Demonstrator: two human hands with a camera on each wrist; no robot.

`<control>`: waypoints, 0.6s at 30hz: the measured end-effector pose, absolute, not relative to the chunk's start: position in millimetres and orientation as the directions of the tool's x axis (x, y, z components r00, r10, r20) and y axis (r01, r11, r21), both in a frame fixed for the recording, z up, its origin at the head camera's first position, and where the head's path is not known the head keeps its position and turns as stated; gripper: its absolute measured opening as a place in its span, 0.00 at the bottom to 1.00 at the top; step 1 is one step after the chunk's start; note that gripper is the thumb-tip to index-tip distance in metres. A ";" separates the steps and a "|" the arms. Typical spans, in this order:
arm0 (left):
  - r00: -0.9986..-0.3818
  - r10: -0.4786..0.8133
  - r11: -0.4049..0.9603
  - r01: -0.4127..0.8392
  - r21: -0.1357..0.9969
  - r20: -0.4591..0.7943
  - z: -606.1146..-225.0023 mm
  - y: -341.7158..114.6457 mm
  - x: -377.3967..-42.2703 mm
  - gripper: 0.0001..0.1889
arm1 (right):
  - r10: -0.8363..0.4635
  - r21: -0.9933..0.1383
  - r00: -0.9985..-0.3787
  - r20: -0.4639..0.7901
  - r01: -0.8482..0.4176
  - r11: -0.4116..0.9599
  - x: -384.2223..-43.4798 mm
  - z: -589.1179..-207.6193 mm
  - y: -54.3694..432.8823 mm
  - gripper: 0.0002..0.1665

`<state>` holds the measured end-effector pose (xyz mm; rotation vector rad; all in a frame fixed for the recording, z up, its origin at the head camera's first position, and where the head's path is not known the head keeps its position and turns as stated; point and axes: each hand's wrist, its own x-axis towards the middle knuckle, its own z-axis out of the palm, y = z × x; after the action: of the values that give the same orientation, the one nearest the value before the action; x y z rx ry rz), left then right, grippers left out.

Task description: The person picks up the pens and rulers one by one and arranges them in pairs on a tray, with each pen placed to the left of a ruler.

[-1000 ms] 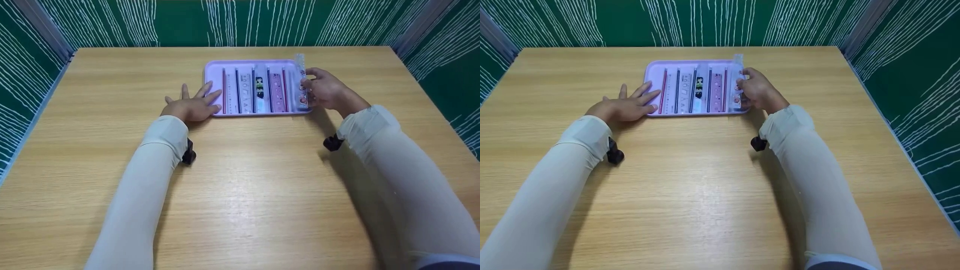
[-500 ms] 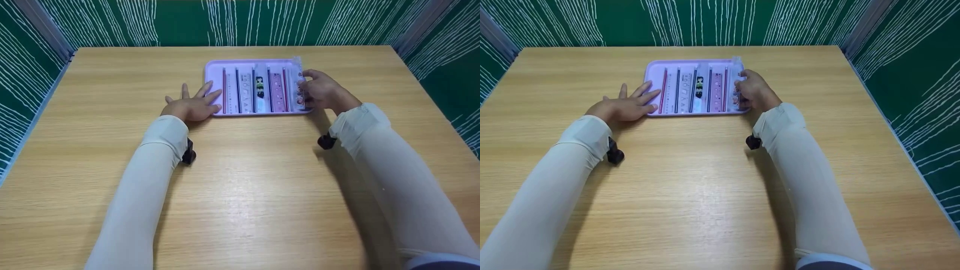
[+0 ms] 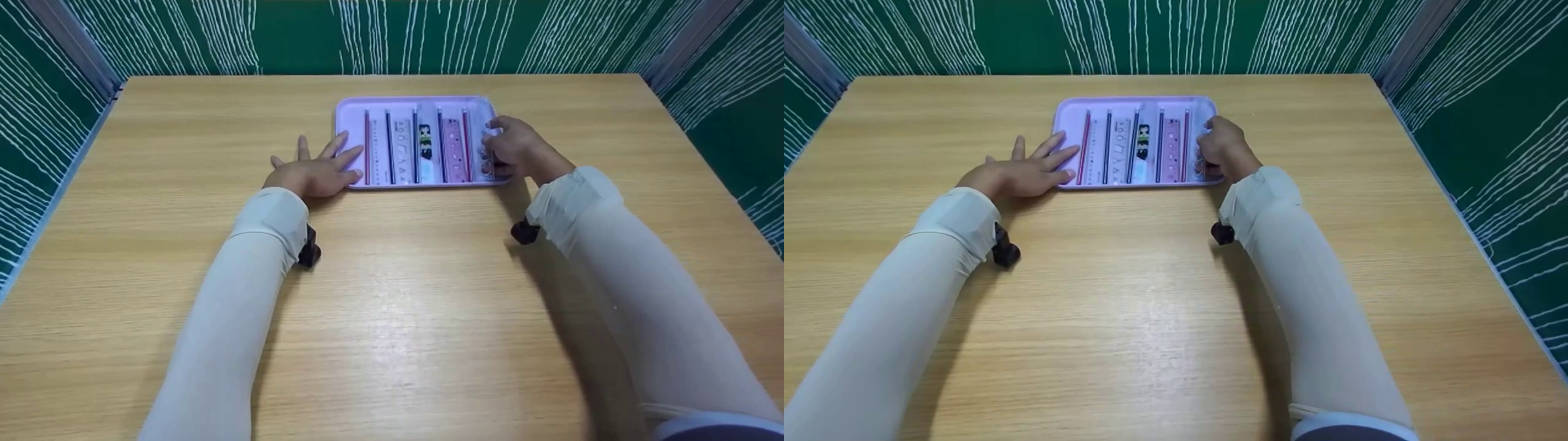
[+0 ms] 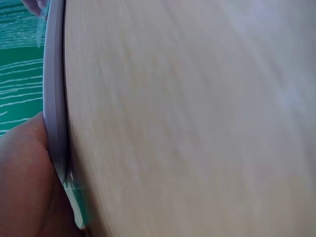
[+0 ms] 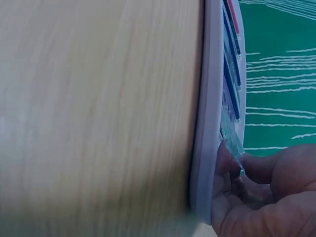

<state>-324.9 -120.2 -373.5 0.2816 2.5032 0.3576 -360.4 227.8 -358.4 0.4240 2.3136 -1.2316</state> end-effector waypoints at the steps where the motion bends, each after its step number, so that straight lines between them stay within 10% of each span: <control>1: -0.805 0.278 0.941 0.120 0.316 -0.524 -373.2 -120.3 -324.8 0.33 | 0.051 -0.680 -0.839 -0.542 0.474 0.559 -360.4 -358.6 226.9 0.35; 18: -0.804 0.269 0.952 0.138 0.274 -0.530 -373.6 -119.9 -325.7 0.33 | 0.115 -0.478 -0.902 -0.416 0.325 0.816 -360.0 -368.0 212.9 0.33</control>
<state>-325.7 -119.9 -373.6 0.2874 2.5113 0.2976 -360.0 212.9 -368.0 0.3313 2.6292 -0.7861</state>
